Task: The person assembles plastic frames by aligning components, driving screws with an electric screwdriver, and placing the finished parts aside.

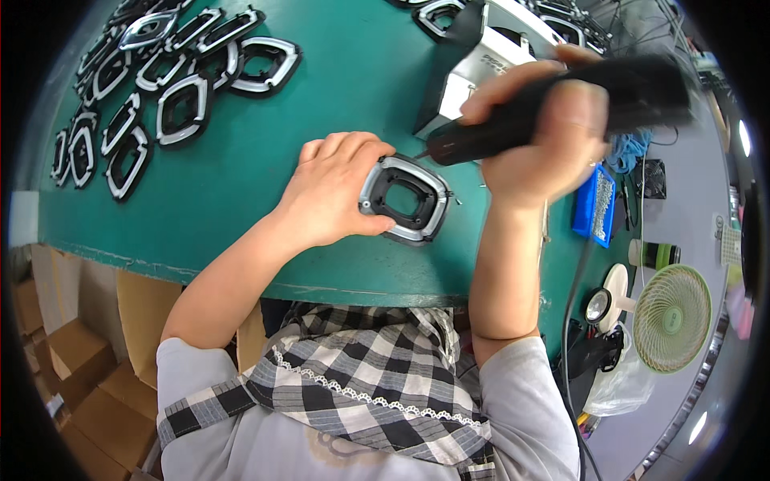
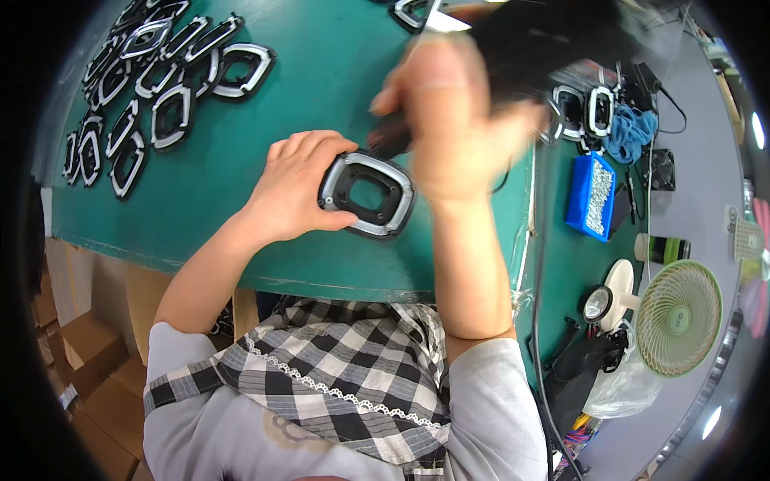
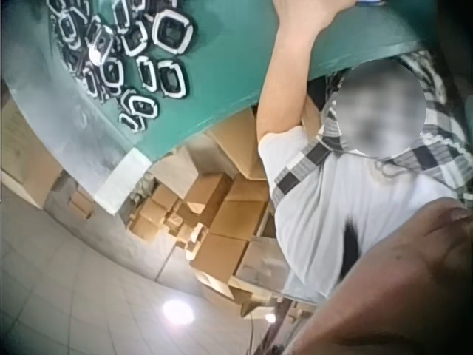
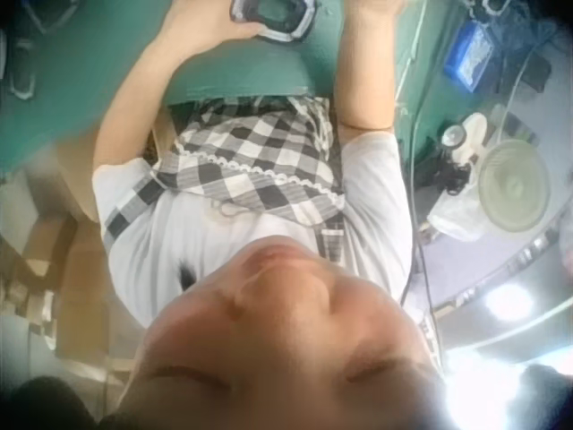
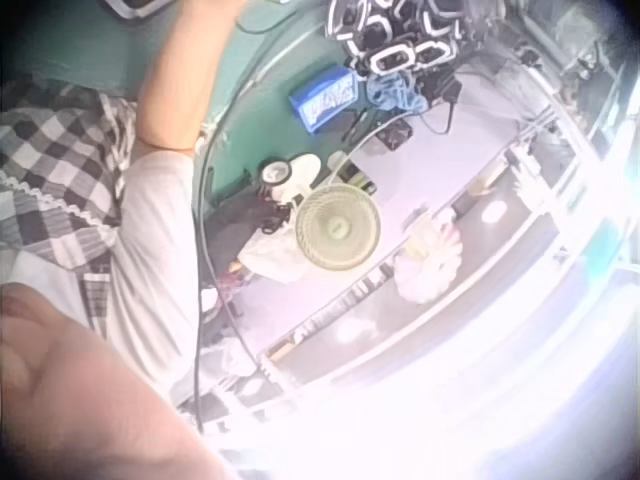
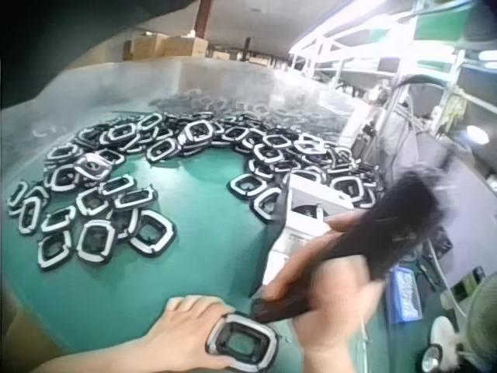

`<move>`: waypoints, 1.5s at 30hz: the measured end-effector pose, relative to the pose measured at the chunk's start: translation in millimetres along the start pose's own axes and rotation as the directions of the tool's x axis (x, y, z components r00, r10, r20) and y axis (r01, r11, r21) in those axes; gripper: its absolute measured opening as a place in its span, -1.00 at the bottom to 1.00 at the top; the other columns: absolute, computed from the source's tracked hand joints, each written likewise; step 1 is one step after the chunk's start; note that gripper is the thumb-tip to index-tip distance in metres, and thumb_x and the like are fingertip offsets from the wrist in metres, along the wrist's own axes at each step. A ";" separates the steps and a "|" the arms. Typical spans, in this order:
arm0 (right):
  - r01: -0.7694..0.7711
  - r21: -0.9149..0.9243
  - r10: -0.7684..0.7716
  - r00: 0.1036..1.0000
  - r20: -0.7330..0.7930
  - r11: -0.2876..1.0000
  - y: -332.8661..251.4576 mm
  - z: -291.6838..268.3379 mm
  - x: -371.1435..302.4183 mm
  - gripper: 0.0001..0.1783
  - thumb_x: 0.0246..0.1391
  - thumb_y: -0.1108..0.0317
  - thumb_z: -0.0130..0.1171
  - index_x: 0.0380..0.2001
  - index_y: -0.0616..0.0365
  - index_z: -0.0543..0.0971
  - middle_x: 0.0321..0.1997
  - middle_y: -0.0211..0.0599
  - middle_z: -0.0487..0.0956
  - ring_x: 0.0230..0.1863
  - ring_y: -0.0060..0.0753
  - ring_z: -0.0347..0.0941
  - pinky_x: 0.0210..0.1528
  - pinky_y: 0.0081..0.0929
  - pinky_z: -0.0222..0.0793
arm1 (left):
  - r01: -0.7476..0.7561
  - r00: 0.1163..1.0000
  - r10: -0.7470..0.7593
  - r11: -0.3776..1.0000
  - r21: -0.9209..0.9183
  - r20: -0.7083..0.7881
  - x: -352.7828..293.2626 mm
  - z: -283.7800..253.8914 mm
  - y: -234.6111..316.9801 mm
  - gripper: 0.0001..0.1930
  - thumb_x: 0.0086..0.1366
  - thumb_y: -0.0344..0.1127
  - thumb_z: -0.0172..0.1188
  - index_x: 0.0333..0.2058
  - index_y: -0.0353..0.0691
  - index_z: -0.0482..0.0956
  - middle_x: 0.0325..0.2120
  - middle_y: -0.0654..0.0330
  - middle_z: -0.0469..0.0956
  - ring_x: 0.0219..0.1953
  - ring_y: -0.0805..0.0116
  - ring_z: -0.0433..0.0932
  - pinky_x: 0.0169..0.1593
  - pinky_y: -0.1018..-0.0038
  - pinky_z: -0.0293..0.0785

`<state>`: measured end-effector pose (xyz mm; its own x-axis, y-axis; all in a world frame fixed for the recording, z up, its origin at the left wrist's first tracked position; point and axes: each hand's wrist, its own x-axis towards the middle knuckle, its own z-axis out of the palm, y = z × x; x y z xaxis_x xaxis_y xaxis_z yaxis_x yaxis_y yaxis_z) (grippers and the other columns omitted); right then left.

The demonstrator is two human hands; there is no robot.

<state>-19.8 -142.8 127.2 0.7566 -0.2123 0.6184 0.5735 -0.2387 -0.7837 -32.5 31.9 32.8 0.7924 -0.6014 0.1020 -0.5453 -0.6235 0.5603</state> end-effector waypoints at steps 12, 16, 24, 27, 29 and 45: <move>0.207 -0.053 -0.213 0.961 -0.176 0.977 6.8 -51.1 33.7 -0.30 0.06 -0.13 0.11 -0.17 0.42 0.26 -0.67 -0.05 0.44 -0.75 -0.25 0.40 -0.66 -0.40 0.40 | 0.014 1.000 -0.014 1.000 0.007 0.025 0.2 -1.6 2.8 -0.18 -0.24 -0.14 0.45 0.08 -0.14 0.34 0.05 0.11 0.33 0.17 0.11 0.23 0.21 0.23 0.07; 0.133 0.130 -0.105 0.974 -0.201 0.982 1.2 -43.4 24.7 -0.49 0.04 0.05 0.18 -0.28 0.35 0.35 -0.73 -0.20 0.42 -0.80 -0.39 0.38 -0.72 -0.54 0.36 | 0.010 1.000 -0.009 1.000 -0.011 0.014 -0.9 -0.1 0.1 -0.19 -0.24 -0.13 0.44 0.07 -0.13 0.34 0.04 0.12 0.33 0.17 0.10 0.22 0.21 0.23 0.07; -0.037 0.093 0.024 0.989 0.143 0.995 -3.9 2.5 -23.1 -0.27 0.11 -0.24 -0.05 -0.05 0.29 0.20 -0.62 -0.11 0.44 -0.74 -0.28 0.39 -0.67 -0.40 0.37 | -0.026 0.998 0.031 0.997 0.073 -0.059 -1.9 5.4 -1.9 -0.21 -0.16 -0.01 0.41 0.08 -0.14 0.34 0.05 0.16 0.33 0.17 0.19 0.24 0.21 0.24 0.09; -0.053 0.125 0.044 0.996 0.077 0.991 1.0 18.6 -29.2 -0.24 0.06 -0.15 0.08 -0.10 0.42 0.19 -0.62 -0.09 0.45 -0.75 -0.32 0.41 -0.69 -0.48 0.39 | -0.031 0.996 0.037 0.996 0.080 -0.081 -2.6 6.3 -1.7 -0.21 -0.16 -0.01 0.41 0.07 -0.12 0.34 0.05 0.17 0.34 0.17 0.19 0.25 0.20 0.23 0.10; -0.056 0.143 0.044 0.995 0.084 0.988 -0.1 24.5 -32.0 -0.25 0.06 -0.15 0.09 -0.11 0.42 0.20 -0.62 -0.09 0.45 -0.75 -0.33 0.40 -0.69 -0.48 0.39 | -0.054 0.990 0.064 0.995 0.082 -0.123 -3.9 8.6 -3.6 -0.23 -0.16 -0.02 0.41 0.06 -0.11 0.35 0.03 0.18 0.35 0.16 0.19 0.26 0.19 0.23 0.11; 0.054 0.289 -0.028 0.995 -0.094 0.956 1.6 6.0 -23.0 -0.25 0.06 -0.18 0.05 -0.16 0.43 0.23 -0.72 -0.15 0.46 -0.75 -0.44 0.41 -0.66 -0.60 0.32 | -0.244 0.949 0.256 0.966 0.088 -0.183 -4.8 -4.1 -5.7 -0.71 -0.04 -0.10 0.38 -0.40 -0.14 0.60 -0.40 0.33 0.56 -0.26 0.37 0.48 -0.09 0.38 0.22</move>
<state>-34.4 -132.6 111.4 0.7076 -0.2935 0.6427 0.6796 0.0340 -0.7328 -32.1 40.4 32.5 0.6627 -0.6388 0.3909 -0.7437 -0.4995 0.4443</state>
